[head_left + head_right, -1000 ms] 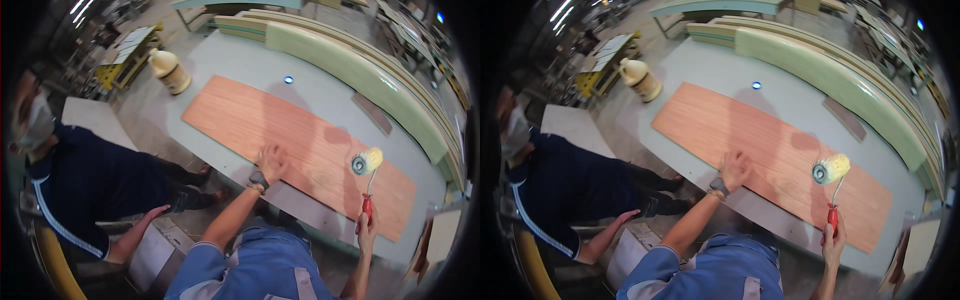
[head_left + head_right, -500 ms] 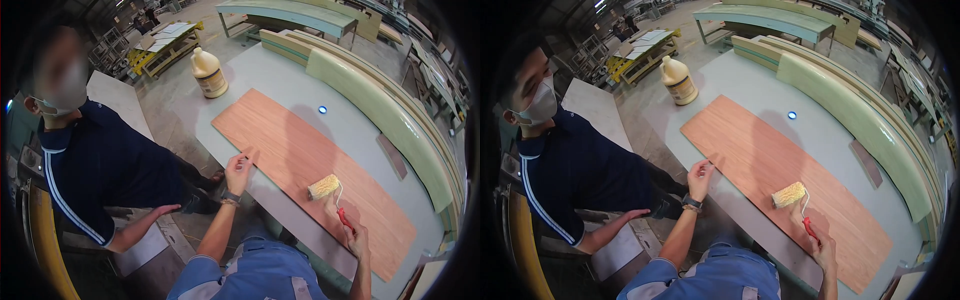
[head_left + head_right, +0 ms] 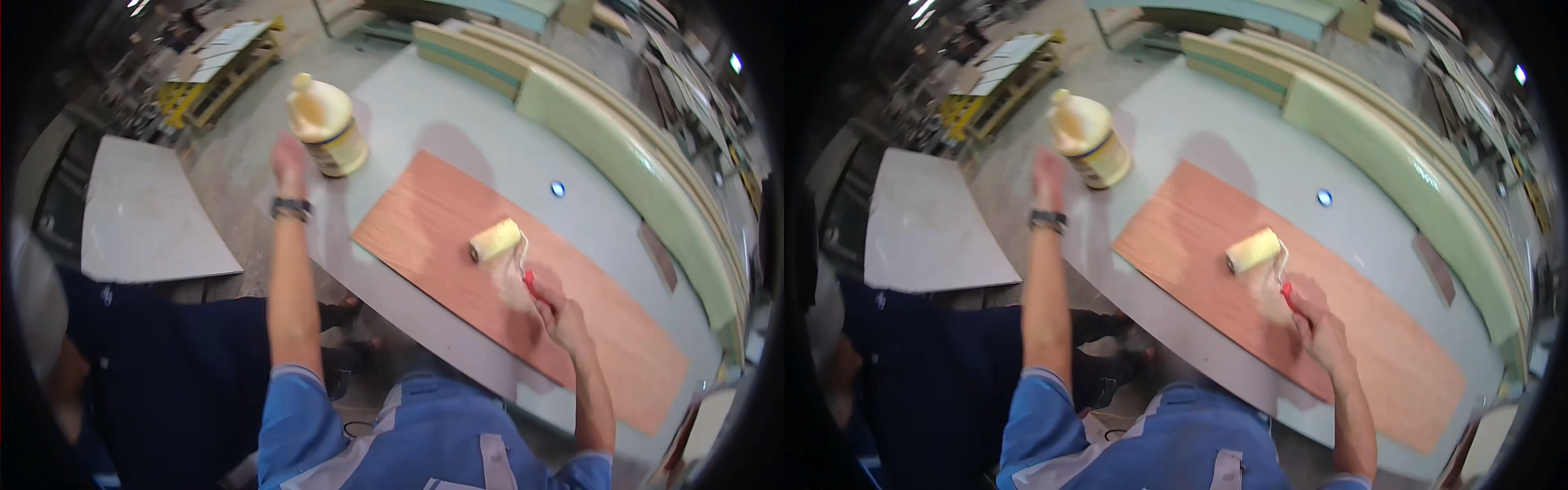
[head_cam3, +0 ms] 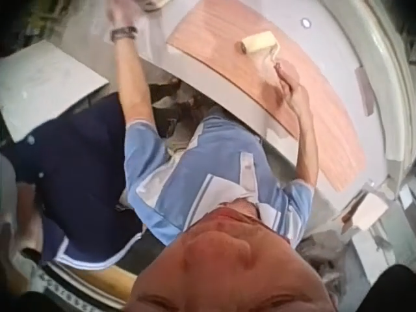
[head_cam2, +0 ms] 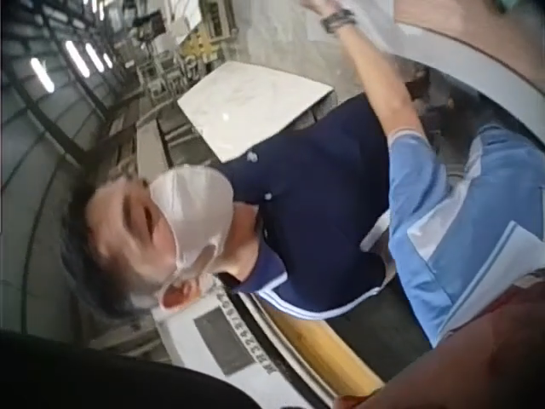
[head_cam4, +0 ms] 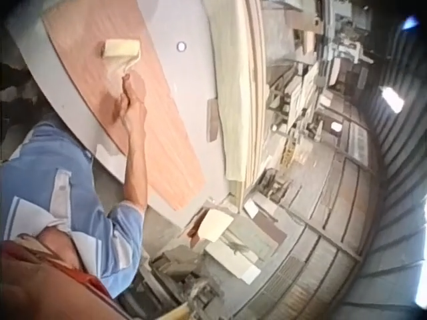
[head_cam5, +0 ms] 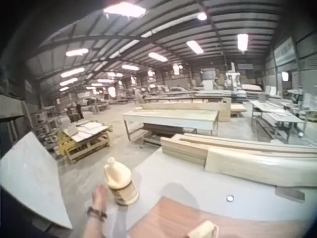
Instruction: Applying glue to a wooden panel using a roller and then attaching a veneer sheet.
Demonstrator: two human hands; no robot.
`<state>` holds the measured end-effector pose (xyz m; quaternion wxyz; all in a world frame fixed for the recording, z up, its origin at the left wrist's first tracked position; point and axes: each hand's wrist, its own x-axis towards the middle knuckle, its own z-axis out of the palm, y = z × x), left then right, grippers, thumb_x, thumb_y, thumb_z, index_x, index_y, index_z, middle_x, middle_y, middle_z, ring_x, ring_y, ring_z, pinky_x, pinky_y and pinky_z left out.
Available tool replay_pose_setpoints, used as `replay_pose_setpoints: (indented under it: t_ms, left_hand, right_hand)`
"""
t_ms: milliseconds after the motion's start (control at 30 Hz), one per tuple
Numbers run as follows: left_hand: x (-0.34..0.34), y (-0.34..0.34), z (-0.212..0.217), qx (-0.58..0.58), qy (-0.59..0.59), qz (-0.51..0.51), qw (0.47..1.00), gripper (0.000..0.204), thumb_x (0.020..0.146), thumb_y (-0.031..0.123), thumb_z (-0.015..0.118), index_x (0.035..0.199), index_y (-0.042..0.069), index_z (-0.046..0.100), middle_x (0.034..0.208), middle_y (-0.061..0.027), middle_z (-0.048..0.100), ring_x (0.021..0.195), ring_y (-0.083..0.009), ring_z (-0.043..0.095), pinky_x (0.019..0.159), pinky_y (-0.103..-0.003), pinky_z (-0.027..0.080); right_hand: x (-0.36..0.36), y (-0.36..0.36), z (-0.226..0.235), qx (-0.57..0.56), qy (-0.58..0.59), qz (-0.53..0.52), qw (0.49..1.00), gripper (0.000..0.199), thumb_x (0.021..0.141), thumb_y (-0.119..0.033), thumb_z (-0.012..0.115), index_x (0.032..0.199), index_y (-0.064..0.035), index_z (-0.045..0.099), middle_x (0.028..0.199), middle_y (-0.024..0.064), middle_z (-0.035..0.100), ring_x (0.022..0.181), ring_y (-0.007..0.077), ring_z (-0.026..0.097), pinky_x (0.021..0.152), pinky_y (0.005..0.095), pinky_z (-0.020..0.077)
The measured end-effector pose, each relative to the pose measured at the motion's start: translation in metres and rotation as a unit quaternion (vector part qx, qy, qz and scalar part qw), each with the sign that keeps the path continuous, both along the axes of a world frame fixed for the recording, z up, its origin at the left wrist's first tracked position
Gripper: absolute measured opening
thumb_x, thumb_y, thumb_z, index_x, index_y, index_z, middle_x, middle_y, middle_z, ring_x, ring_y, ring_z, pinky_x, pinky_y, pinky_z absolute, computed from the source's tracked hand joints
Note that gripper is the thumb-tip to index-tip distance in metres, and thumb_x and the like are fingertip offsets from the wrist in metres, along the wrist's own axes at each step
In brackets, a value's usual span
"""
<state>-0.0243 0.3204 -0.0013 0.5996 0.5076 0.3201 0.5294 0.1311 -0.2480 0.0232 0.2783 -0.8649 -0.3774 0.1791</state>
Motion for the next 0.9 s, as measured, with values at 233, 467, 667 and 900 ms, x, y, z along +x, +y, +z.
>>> replay_pose_setpoints:
  t_ms: [233, 467, 667, 900]
  left_hand:
    - [0.056, 0.101, 0.039, 0.087, 0.088, -0.137, 0.983, 0.045, 0.101, 0.045, 0.042, 0.100, 0.004, 0.062, 0.095, -0.0055, 0.065, 0.088, -0.0169, 0.062, 0.087, -0.034, 0.047]
    - [0.053, 0.050, 0.059, 0.046, -0.002, -0.318, 0.947, 0.030, 0.100, 0.034, 0.049, 0.085, 0.008, 0.052, 0.071, 0.0040, 0.044, 0.059, -0.0054, 0.039, 0.055, -0.023, 0.036]
    - [0.061, -0.017, 0.113, 0.087, 0.164, -0.303, 0.935, 0.034, 0.099, 0.033, 0.051, 0.076, 0.009, 0.051, 0.057, 0.0076, 0.037, 0.046, -0.0025, 0.031, 0.041, -0.019, 0.024]
    - [0.065, -0.122, 0.195, 0.128, 0.319, -0.539, 0.769, 0.029, 0.099, 0.028, 0.050, 0.081, 0.006, 0.054, 0.063, 0.0065, 0.043, 0.051, -0.0025, 0.038, 0.044, -0.020, 0.029]
  right_hand:
    - [-0.011, -0.126, 0.007, -0.011, 0.033, -0.100, 0.994, 0.036, 0.084, -0.004, 0.065, 0.119, -0.0100, 0.066, 0.101, 0.0144, 0.070, 0.082, 0.0247, 0.070, 0.073, 0.0326, 0.0551]
    - [-0.059, -0.214, 0.029, -0.034, 0.226, -0.301, 0.926, 0.039, 0.084, 0.000, 0.066, 0.123, -0.0038, 0.062, 0.110, 0.0049, 0.069, 0.088, 0.0087, 0.058, 0.080, 0.0235, 0.0469]
    - [-0.078, -0.214, -0.008, 0.028, 0.191, -0.310, 0.931, 0.039, 0.086, -0.003, 0.065, 0.125, -0.0035, 0.062, 0.096, 0.0021, 0.066, 0.075, 0.0067, 0.052, 0.068, 0.0223, 0.0441]
    - [-0.064, -0.212, -0.008, 0.100, 0.219, -0.309, 0.920, 0.036, 0.087, -0.001, 0.063, 0.122, -0.0009, 0.062, 0.099, 0.0057, 0.067, 0.083, 0.0092, 0.057, 0.072, 0.0236, 0.0474]
